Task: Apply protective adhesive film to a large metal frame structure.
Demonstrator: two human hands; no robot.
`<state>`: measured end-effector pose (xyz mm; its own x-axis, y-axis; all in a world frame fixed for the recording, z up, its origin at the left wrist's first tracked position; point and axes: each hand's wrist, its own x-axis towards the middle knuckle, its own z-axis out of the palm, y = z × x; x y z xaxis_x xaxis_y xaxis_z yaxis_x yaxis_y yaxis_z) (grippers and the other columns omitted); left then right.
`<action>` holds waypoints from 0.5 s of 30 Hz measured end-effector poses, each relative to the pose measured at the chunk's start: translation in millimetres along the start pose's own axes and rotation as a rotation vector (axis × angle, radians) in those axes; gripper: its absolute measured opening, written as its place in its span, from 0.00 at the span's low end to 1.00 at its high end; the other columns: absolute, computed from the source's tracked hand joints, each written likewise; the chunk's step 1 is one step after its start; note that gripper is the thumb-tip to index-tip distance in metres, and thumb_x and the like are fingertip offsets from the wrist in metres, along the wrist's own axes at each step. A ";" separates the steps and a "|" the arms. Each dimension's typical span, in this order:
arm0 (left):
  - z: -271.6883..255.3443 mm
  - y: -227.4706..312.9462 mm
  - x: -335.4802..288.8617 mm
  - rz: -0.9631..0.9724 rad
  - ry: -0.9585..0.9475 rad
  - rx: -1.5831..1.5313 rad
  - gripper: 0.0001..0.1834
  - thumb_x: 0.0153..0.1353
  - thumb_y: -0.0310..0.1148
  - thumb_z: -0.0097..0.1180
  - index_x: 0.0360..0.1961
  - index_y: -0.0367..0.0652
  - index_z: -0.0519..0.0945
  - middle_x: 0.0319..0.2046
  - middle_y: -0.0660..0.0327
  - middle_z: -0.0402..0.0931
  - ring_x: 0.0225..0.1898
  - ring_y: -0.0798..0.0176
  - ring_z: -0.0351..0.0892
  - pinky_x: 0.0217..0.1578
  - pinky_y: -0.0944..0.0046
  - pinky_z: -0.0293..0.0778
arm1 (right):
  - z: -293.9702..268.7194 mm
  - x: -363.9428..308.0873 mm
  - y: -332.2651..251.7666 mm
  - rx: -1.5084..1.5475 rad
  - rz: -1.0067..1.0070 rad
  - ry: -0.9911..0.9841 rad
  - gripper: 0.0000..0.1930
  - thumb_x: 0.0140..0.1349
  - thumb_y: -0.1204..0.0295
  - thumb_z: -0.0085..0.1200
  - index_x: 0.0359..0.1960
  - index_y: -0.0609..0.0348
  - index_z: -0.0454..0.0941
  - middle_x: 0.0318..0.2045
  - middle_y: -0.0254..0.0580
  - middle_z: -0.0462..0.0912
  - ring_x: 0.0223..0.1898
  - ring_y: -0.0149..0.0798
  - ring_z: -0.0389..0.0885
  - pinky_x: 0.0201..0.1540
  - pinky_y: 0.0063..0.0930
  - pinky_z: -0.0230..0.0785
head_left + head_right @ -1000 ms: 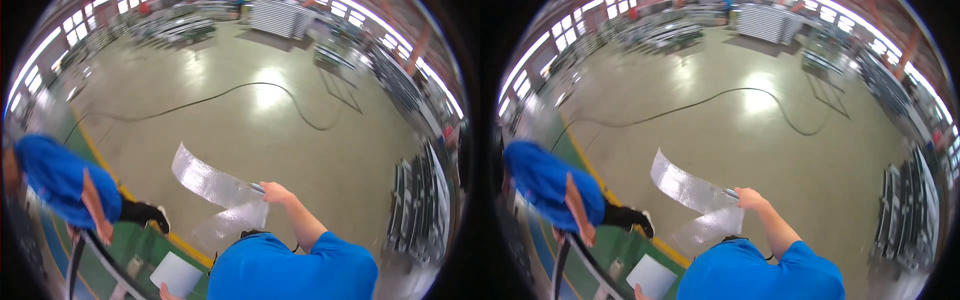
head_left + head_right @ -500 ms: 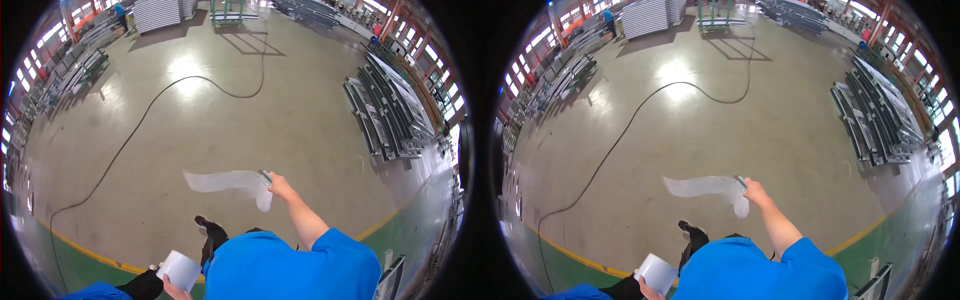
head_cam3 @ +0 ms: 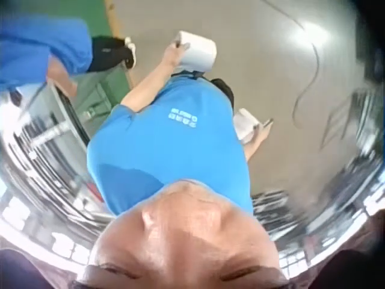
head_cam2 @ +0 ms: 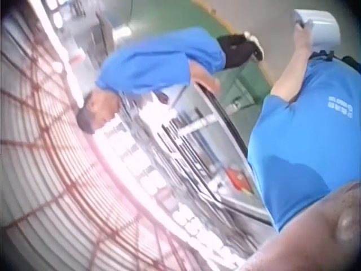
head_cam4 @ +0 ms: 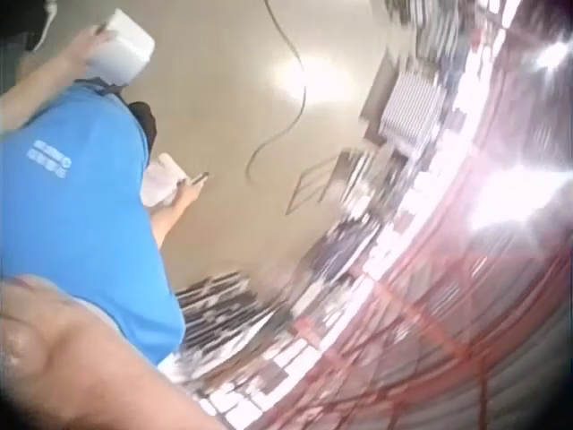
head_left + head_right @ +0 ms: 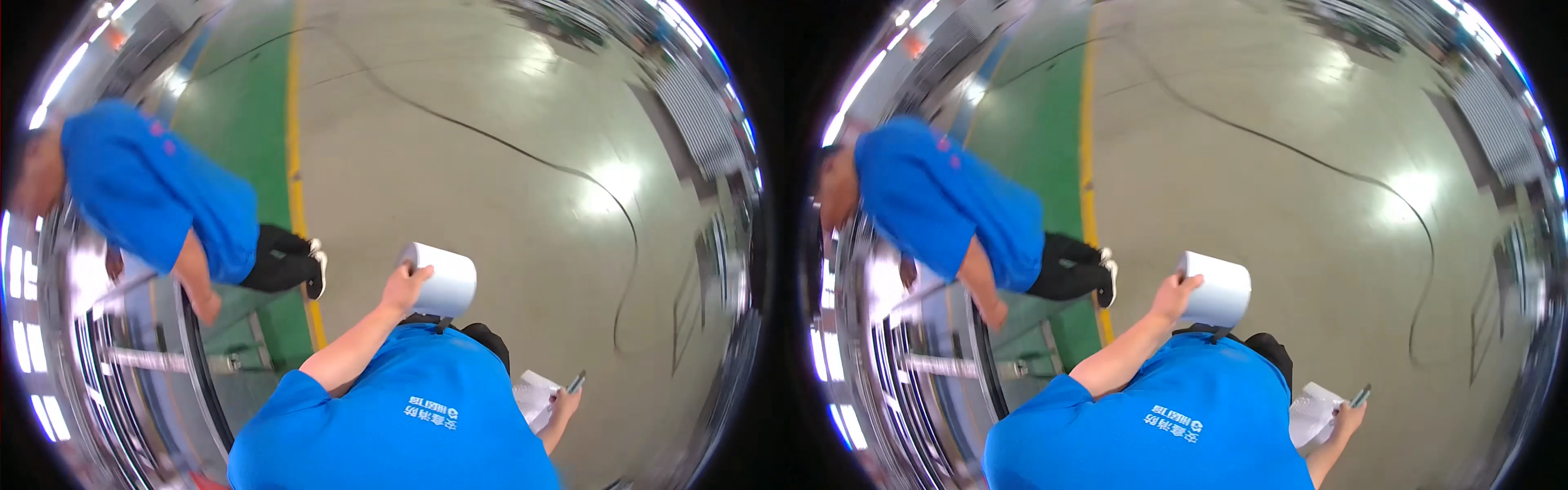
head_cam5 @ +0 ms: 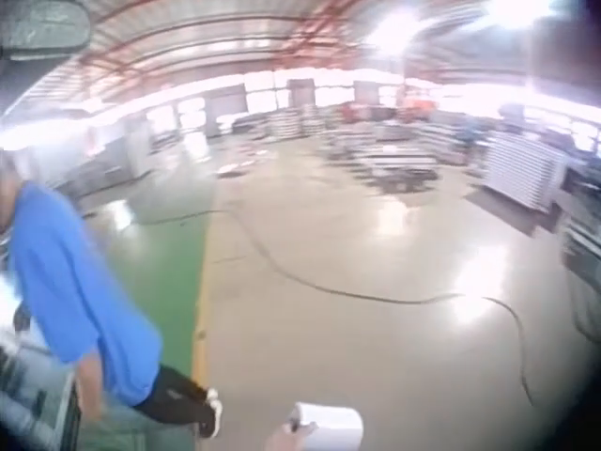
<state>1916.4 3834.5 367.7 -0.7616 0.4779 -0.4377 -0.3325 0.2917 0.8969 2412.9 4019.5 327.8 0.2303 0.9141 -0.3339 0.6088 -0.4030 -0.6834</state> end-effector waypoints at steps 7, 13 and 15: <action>-73.0 0.5 86.5 -0.180 0.380 0.087 0.33 0.54 0.53 0.59 0.45 0.29 0.76 0.40 0.44 0.79 0.43 0.51 0.80 0.44 0.57 0.73 | 178.1 140.1 -198.9 -0.207 -0.248 -0.308 0.31 0.52 0.83 0.47 0.62 0.67 0.60 0.32 0.51 0.77 0.17 0.37 0.78 0.16 0.27 0.72; -130.6 -46.6 118.3 -0.412 0.731 0.321 0.37 0.52 0.59 0.59 0.44 0.28 0.77 0.43 0.38 0.78 0.47 0.41 0.78 0.47 0.52 0.73 | 371.6 217.3 -397.8 -0.293 -0.498 -0.557 0.34 0.52 0.82 0.47 0.64 0.72 0.56 0.31 0.52 0.78 0.18 0.38 0.79 0.16 0.26 0.74; -140.1 -57.2 117.2 -0.540 0.776 0.293 0.38 0.52 0.58 0.58 0.44 0.27 0.77 0.44 0.39 0.78 0.48 0.41 0.78 0.49 0.52 0.72 | 430.7 209.6 -467.0 -0.327 -0.616 -0.638 0.34 0.52 0.82 0.47 0.64 0.69 0.57 0.32 0.53 0.78 0.18 0.39 0.79 0.16 0.27 0.73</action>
<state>1768.2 3757.7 273.9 -0.7362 -0.4247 -0.5269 -0.6716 0.5540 0.4919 1849.9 4379.5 297.3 -0.6030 0.7248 -0.3332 0.6897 0.2638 -0.6743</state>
